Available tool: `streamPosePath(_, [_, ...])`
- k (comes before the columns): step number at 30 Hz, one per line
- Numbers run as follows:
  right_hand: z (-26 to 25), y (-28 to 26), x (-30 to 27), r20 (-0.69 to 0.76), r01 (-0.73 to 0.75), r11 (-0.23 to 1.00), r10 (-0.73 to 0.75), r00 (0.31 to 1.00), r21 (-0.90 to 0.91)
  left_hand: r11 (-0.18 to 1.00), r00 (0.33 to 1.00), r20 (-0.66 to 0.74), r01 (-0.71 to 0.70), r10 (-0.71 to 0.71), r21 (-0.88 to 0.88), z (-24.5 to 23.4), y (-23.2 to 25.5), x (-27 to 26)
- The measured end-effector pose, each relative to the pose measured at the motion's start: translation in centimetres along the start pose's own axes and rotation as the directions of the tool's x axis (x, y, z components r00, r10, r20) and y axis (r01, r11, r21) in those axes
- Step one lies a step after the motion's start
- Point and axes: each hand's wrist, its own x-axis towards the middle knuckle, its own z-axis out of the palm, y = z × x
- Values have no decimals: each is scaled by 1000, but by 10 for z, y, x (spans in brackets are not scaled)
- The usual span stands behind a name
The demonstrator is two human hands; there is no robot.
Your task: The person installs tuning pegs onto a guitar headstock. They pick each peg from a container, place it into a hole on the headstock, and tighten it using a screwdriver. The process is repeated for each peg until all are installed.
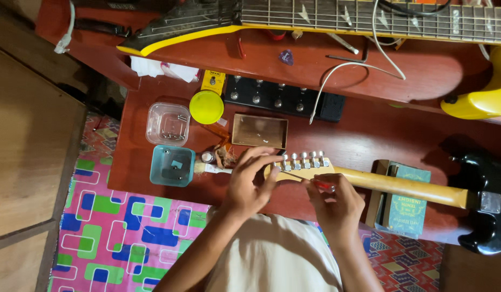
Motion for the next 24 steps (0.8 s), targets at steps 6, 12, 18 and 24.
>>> streamPosePath(6, [11, 18, -1, -76, 76, 997, -74, 994, 24, 970, 948, 215, -211, 233, -119, 1, 72, 37])
streamPosePath(12, [-8, -13, 21, 104, 46, 990, -60, 993, 130, 983, 943, 276, -173, 185, -65, 0, 67, 42])
streamPosePath(18, [-11, -34, 41, 104, 31, 979, -53, 993, 204, 984, 959, 222, -176, 175, -16, -5, 86, 38])
streamPosePath(24, [2, -12, 36, 110, -5, 968, -23, 994, 249, 972, 972, 141, -206, 190, 112, -4, 67, 40])
